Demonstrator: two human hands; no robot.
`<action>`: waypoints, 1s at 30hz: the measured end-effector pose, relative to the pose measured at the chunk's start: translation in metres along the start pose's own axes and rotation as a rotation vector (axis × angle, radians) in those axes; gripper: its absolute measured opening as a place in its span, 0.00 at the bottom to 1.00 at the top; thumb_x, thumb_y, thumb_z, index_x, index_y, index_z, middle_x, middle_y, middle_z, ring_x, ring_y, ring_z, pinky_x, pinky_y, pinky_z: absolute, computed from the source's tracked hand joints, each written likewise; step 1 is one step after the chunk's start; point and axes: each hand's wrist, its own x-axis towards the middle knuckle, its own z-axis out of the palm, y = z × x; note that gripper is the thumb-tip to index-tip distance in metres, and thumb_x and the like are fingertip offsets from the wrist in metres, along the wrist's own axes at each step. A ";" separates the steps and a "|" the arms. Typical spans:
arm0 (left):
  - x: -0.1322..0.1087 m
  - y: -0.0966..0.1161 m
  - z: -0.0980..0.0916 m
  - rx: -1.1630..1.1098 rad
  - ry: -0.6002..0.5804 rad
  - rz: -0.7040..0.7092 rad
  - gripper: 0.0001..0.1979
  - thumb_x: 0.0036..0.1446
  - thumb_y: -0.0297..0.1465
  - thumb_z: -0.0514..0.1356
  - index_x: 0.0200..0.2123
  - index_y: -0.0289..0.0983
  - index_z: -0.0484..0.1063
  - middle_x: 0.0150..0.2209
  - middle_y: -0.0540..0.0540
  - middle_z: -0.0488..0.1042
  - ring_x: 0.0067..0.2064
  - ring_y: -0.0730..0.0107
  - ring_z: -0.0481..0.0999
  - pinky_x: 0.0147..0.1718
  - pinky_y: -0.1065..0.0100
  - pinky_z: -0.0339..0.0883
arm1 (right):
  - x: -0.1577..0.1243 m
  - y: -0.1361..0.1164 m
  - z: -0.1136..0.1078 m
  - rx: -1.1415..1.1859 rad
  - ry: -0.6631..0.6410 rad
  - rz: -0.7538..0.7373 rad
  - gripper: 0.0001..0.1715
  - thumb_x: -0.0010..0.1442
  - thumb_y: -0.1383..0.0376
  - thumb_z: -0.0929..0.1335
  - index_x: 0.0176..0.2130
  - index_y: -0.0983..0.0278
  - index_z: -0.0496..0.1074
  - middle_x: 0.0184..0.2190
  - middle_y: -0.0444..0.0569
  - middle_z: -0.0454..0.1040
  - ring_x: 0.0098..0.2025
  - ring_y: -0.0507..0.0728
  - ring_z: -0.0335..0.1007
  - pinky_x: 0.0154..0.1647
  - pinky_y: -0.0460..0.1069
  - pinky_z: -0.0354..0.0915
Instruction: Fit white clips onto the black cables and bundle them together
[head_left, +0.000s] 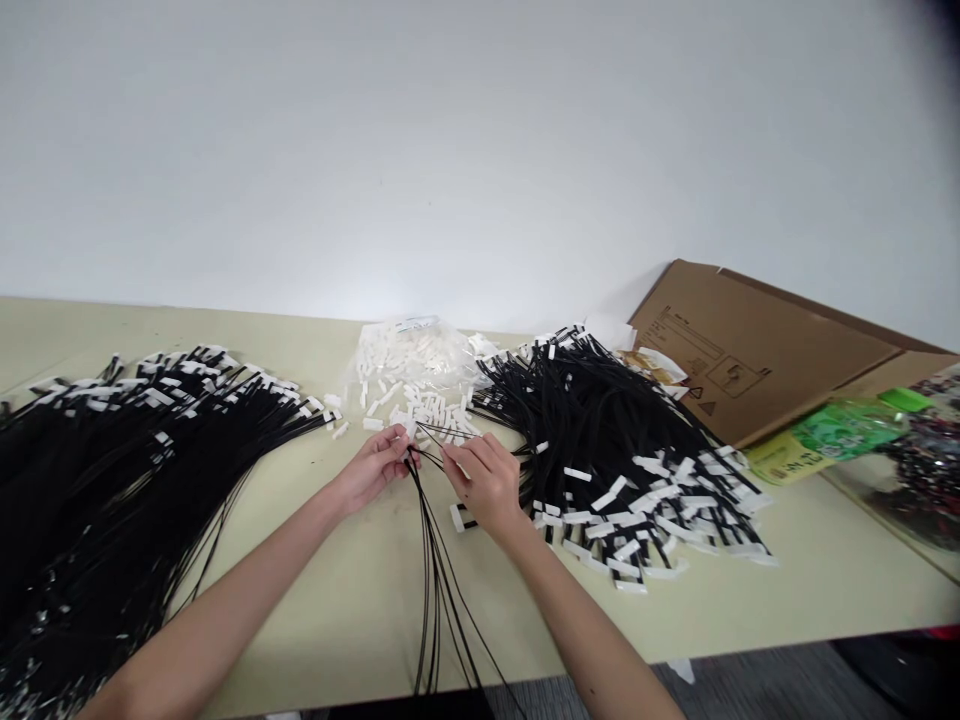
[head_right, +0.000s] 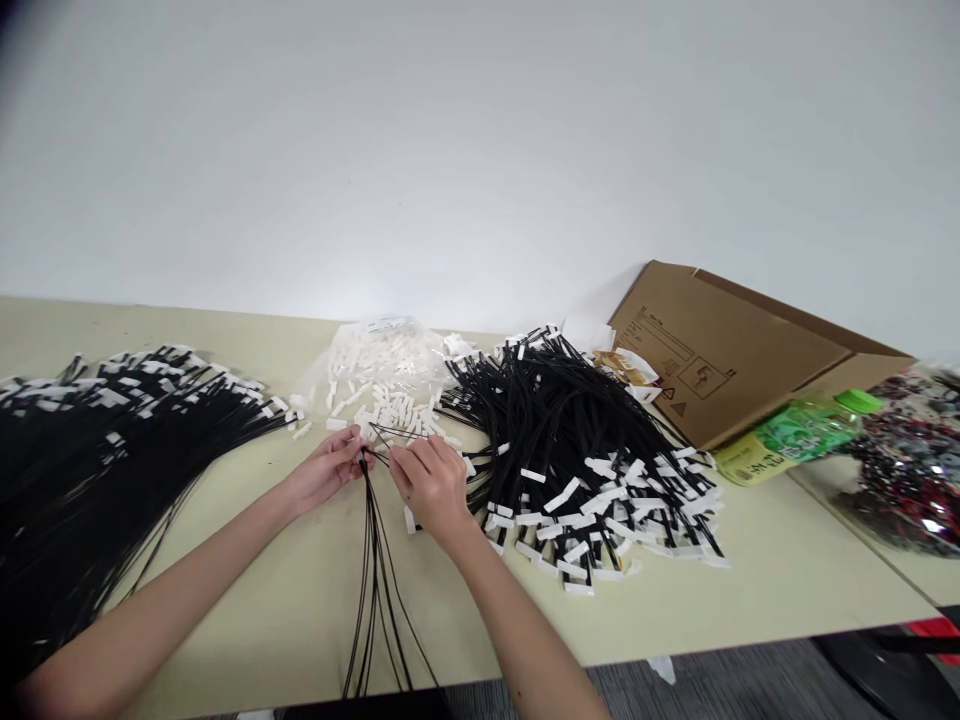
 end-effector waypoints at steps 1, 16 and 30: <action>0.000 0.000 0.000 0.022 -0.010 0.000 0.10 0.49 0.34 0.62 0.27 0.35 0.64 0.24 0.50 0.70 0.27 0.75 0.71 0.19 0.78 0.57 | 0.000 0.000 0.000 0.011 -0.006 0.008 0.04 0.55 0.69 0.66 0.30 0.63 0.70 0.21 0.45 0.68 0.25 0.51 0.58 0.27 0.46 0.56; -0.004 0.002 0.005 0.289 -0.146 -0.022 0.12 0.50 0.38 0.60 0.26 0.35 0.64 0.23 0.47 0.72 0.26 0.72 0.72 0.20 0.74 0.58 | 0.004 -0.003 0.001 0.268 -0.303 0.056 0.06 0.59 0.71 0.59 0.32 0.64 0.64 0.45 0.52 0.70 0.45 0.55 0.66 0.44 0.51 0.64; -0.004 0.002 0.007 0.265 -0.098 -0.026 0.13 0.50 0.38 0.60 0.25 0.35 0.63 0.22 0.47 0.72 0.24 0.72 0.72 0.18 0.75 0.56 | 0.002 -0.001 0.005 0.324 -0.210 0.157 0.07 0.59 0.71 0.60 0.35 0.64 0.66 0.44 0.54 0.68 0.47 0.55 0.64 0.46 0.53 0.65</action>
